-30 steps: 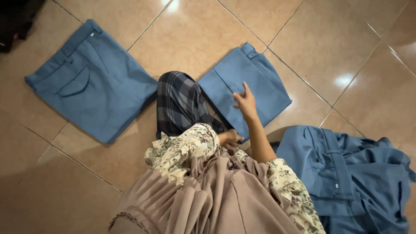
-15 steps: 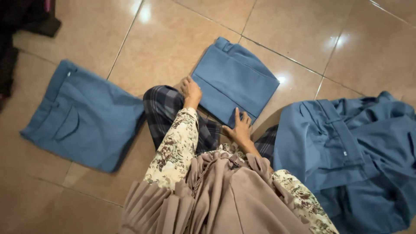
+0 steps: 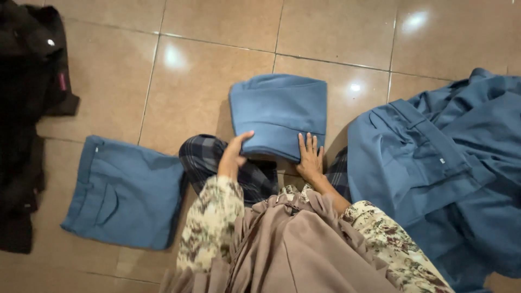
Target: Folding blue trousers on the floor and stacking them neatly.
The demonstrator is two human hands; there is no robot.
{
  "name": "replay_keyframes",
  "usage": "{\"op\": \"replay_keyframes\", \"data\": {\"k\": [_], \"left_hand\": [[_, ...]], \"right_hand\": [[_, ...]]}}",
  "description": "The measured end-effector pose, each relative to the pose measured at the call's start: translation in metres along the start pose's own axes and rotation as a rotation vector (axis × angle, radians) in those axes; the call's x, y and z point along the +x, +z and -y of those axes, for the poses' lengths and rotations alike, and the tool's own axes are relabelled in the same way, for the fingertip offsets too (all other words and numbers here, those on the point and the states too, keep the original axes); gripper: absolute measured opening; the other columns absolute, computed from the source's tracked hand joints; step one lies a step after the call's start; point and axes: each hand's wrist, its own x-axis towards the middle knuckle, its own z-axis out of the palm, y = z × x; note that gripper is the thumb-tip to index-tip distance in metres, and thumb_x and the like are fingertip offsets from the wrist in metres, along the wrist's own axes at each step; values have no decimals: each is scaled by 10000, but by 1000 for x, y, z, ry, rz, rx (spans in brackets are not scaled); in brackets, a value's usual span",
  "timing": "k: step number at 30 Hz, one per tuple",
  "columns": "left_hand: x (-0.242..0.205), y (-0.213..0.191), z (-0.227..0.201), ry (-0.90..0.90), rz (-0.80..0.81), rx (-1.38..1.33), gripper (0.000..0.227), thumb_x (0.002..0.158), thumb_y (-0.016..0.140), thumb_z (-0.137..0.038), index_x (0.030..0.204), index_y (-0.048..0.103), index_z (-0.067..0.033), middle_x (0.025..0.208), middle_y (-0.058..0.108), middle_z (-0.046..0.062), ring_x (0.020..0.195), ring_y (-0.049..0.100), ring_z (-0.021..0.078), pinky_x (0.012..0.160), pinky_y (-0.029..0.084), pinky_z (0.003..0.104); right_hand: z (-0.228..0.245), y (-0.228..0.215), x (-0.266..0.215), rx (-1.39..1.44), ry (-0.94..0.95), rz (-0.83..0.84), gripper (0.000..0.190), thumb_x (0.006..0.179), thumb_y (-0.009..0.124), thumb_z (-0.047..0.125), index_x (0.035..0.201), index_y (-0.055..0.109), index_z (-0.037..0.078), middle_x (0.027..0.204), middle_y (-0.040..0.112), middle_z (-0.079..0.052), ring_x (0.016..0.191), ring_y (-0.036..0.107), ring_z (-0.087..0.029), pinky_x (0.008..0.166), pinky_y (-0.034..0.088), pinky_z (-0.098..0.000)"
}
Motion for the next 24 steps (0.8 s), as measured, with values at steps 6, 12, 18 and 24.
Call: {"op": "replay_keyframes", "data": {"k": [6, 12, 18, 24], "left_hand": [[-69, -18, 12, 96, 18, -409, 620, 775, 843, -130, 1336, 593, -48, 1199, 704, 132, 995, 714, 296, 779, 555, 350], [-45, -2, -6, 370, 44, -302, 839, 778, 868, -93, 1509, 477, -220, 1333, 620, 154, 1145, 663, 332, 960, 530, 521], [-60, 136, -28, 365, 455, -108, 736, 949, 698, -144, 1534, 304, -354, 1077, 669, 71, 963, 738, 306, 899, 649, 518], [59, 123, 60, 280, 306, 569, 241, 945, 696, -359, 1058, 737, -150, 652, 660, 97, 555, 682, 204, 473, 565, 312]], "right_hand": [[-11, 25, 18, 143, -229, 103, 1108, 726, 520, -24, 1684, 87, 329, 1713, 226, -30, 1581, 185, -241, 1181, 280, -609], [32, -19, 5, 1238, 146, 377, 362, 824, 774, 237, 1167, 781, 119, 1095, 735, -94, 1037, 645, -216, 936, 455, -370], [-26, 9, 21, 1723, 636, 383, 938, 791, 910, 283, 1574, 424, 105, 1438, 564, -216, 1245, 614, -397, 952, 510, -566], [-96, 75, 64, 1744, 748, 89, 732, 905, 854, 286, 1438, 465, -31, 1286, 600, -275, 1168, 642, -429, 897, 540, -643]]}}
